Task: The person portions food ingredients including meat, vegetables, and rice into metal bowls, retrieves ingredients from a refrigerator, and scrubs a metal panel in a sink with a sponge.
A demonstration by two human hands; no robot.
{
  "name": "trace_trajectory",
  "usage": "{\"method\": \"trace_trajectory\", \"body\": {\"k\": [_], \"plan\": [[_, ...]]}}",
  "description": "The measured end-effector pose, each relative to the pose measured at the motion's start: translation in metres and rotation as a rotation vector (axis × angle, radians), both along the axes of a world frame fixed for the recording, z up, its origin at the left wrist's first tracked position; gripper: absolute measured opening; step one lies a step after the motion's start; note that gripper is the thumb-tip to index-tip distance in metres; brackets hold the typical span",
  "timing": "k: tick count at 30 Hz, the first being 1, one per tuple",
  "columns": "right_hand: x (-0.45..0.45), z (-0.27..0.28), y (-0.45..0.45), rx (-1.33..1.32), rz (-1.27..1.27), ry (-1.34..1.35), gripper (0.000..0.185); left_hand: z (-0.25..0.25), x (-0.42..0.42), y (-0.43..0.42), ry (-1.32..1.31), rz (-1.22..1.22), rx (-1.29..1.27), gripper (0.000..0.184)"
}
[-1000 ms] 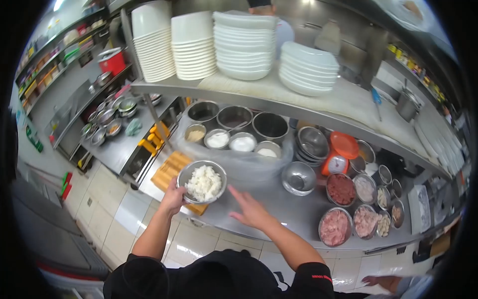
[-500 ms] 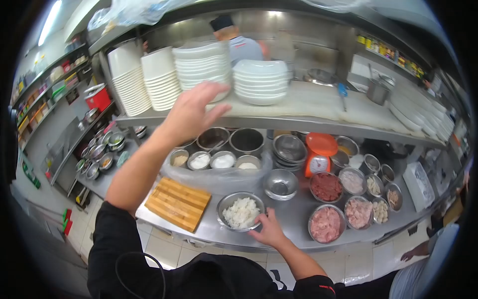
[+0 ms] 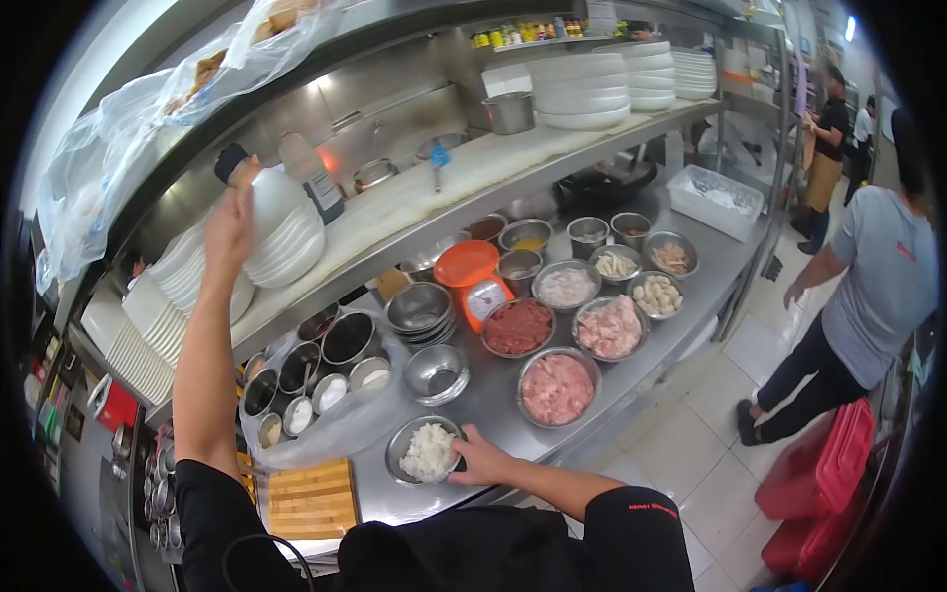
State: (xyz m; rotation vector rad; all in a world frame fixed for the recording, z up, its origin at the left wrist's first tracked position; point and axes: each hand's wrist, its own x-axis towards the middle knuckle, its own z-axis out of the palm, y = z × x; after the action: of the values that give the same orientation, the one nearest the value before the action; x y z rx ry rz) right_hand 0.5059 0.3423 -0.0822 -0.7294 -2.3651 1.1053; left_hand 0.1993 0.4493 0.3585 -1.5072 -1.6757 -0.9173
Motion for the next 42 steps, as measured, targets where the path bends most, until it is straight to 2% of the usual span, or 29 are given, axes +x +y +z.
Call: {"method": "trace_trajectory", "body": {"k": [3, 5, 6, 8, 9, 10, 11, 12, 15, 16, 17, 18, 19, 20, 21, 22, 23, 24, 25, 26, 28, 31, 35, 38, 39, 42], "plan": [[-0.003, -0.005, 0.006, 0.051, -0.016, -0.007, 0.051, 0.019, 0.022, -0.037, 0.09, -0.059, 0.176, 0.042], [-0.003, -0.004, 0.007, 0.058, -0.046, 0.012, 0.051, 0.021, 0.021, -0.078, 0.111, -0.086, 0.207, 0.044], [-0.004, -0.004, 0.006, 0.061, -0.06, 0.025, 0.05, 0.016, 0.018, -0.106, 0.079, -0.131, 0.199, 0.046], [-0.009, -0.011, 0.008, 0.01, -0.095, 0.061, 0.049, -0.011, 0.0, -0.164, 0.196, -0.096, 0.177, 0.053], [-0.01, -0.014, 0.009, -0.013, -0.114, 0.073, 0.048, -0.036, -0.022, -0.192, 0.206, -0.014, 0.114, 0.058], [-0.01, -0.009, 0.008, -0.039, -0.113, 0.072, 0.048, -0.055, -0.01, -0.224, 0.199, 0.013, 0.026, 0.063], [-0.008, 0.003, 0.006, -0.064, -0.117, 0.066, 0.048, -0.079, -0.003, -0.246, 0.007, -0.067, -0.088, 0.068], [-0.008, 0.011, 0.005, -0.091, -0.118, 0.055, 0.047, -0.111, -0.02, -0.264, 0.008, -0.12, -0.189, 0.067], [-0.022, 0.021, -0.005, -0.064, -0.144, 0.192, 0.046, -0.205, -0.032, -0.313, -0.155, 0.115, -0.504, 0.047], [-0.031, 0.028, -0.005, -0.062, -0.139, 0.236, 0.045, -0.242, -0.049, -0.327, -0.204, 0.048, -0.566, 0.039], [-0.041, 0.031, -0.006, -0.015, -0.129, 0.259, 0.044, -0.279, -0.066, -0.343, -0.199, 0.111, -0.677, 0.034], [-0.055, 0.034, -0.007, 0.027, -0.098, 0.279, 0.043, -0.317, -0.087, -0.354, -0.2, 0.07, -0.746, 0.029], [-0.08, 0.038, -0.009, 0.07, -0.024, 0.303, 0.043, -0.344, -0.095, -0.366, -0.115, 0.033, -0.703, 0.024], [-0.103, 0.041, -0.012, 0.149, 0.044, 0.346, 0.041, -0.374, -0.106, -0.383, -0.16, 0.134, -0.796, 0.021], [-0.121, 0.065, -0.027, 0.029, 0.06, 0.256, 0.04, -0.392, -0.109, -0.396, -0.154, 0.15, -0.761, 0.014], [-0.145, 0.063, -0.033, 0.162, 0.124, 0.234, 0.039, -0.398, -0.109, -0.409, -0.101, 0.174, -0.711, 0.01], [-0.171, 0.071, -0.047, 0.126, 0.163, 0.289, 0.037, -0.39, -0.107, -0.421, -0.096, 0.184, -0.614, 0.006], [-0.194, 0.075, -0.057, 0.042, 0.227, 0.202, 0.039, -0.384, -0.11, -0.437, -0.082, 0.24, -0.621, 0.006], [-0.225, 0.074, -0.076, 0.044, 0.251, 0.269, 0.04, -0.383, -0.115, -0.455, -0.104, 0.243, -0.563, 0.007], [-0.25, 0.091, -0.103, -0.08, 0.263, 0.291, 0.04, -0.377, -0.125, -0.468, -0.102, 0.215, -0.49, 0.008], [-0.307, 0.097, -0.154, -0.049, 0.345, 0.314, 0.04, -0.371, -0.149, -0.513, -0.126, 0.193, -0.435, 0.011], [-0.389, 0.111, -0.213, 0.198, 0.439, 0.294, 0.04, -0.354, -0.193, -0.569, -0.075, 0.181, -0.367, 0.014], [-0.466, 0.111, -0.249, 0.156, 0.458, 0.347, 0.042, -0.328, -0.245, -0.602, -0.003, 0.249, -0.326, 0.013], [-0.521, 0.122, -0.282, -0.014, 0.496, 0.24, 0.052, -0.324, -0.3, -0.63, 0.015, 0.276, -0.301, 0.012], [-0.533, 0.134, -0.285, 0.06, 0.494, 0.173, 0.07, -0.322, -0.319, -0.628, 0.005, 0.281, -0.311, 0.012], [-0.556, 0.151, -0.283, -0.008, 0.372, 0.423, 0.084, -0.327, -0.391, -0.597, -0.017, 0.279, -0.286, 0.012]]}}
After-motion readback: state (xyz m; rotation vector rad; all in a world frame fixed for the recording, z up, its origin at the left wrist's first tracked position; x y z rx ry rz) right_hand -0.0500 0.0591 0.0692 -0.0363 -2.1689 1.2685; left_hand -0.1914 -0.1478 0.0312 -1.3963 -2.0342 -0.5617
